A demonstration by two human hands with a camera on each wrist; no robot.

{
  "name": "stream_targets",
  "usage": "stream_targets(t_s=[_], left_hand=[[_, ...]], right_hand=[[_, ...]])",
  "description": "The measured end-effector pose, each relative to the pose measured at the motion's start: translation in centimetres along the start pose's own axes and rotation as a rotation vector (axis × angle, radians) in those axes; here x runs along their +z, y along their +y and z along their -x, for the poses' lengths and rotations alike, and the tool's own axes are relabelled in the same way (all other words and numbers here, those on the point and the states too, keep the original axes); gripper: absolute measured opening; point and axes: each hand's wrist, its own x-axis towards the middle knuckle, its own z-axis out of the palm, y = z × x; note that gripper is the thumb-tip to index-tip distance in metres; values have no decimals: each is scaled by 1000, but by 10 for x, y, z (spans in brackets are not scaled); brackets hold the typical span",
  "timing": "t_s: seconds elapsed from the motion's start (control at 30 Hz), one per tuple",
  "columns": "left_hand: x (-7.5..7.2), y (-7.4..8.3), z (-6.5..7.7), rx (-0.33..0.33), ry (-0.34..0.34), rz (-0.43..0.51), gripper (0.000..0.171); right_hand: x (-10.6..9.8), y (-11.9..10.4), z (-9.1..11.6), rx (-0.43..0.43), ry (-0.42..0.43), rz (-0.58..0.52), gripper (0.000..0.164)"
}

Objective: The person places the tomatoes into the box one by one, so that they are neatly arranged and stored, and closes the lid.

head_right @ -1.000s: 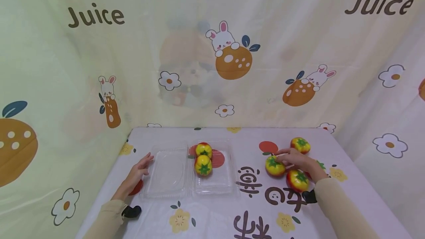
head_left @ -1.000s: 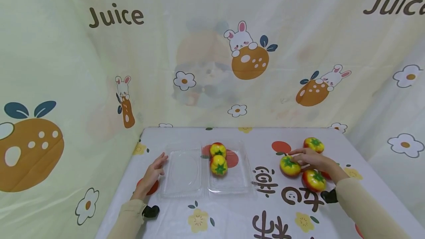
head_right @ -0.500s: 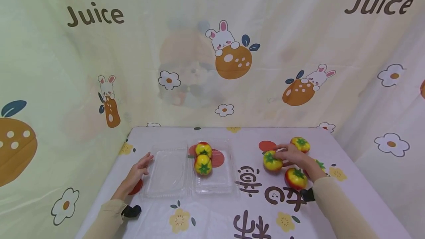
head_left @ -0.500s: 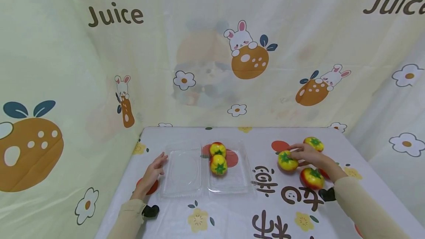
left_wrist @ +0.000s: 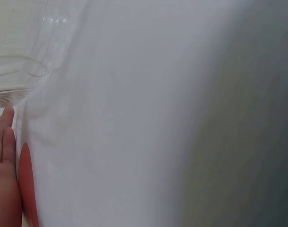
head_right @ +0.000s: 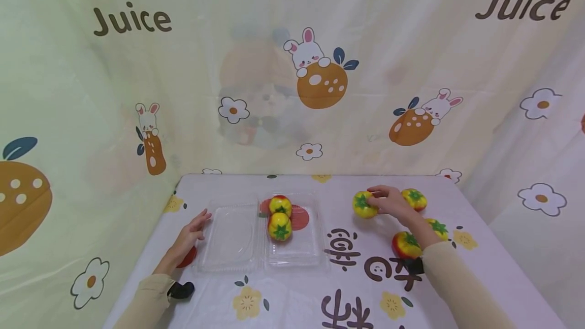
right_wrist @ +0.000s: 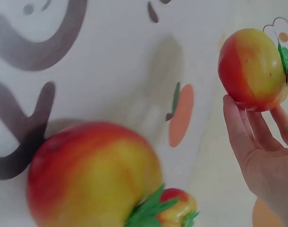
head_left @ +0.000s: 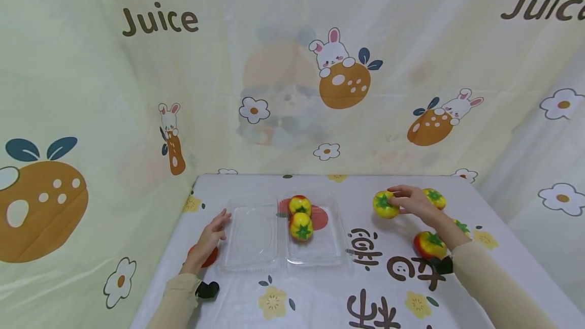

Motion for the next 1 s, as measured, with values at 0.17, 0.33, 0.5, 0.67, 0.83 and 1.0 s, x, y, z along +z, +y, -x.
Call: stream_targets(t_s=[0.17,0.33,0.5,0.67,0.83,1.0], left_hand=[[-1,-3,-1,6,-2,-14,63],[0,-4,-1,2,3,-20,62],[-1,-4,0,0,9,-35,63],[-1,-2,1,5,12,-29,63],[-1,-1,1,1,13,-35,62],[-1,-1,0,-6,11,-34,63]], right_hand=[[3,-14,4,-33,22,-12,61],[10,-25,8,-77,54,-74,62],[25,-38,6,-143,69,-113,61],[42,-54,3,-188,71,-132,58],[61,-70,2,-246,57,-178,57],[80,-81,3,-290,31,-212,52]])
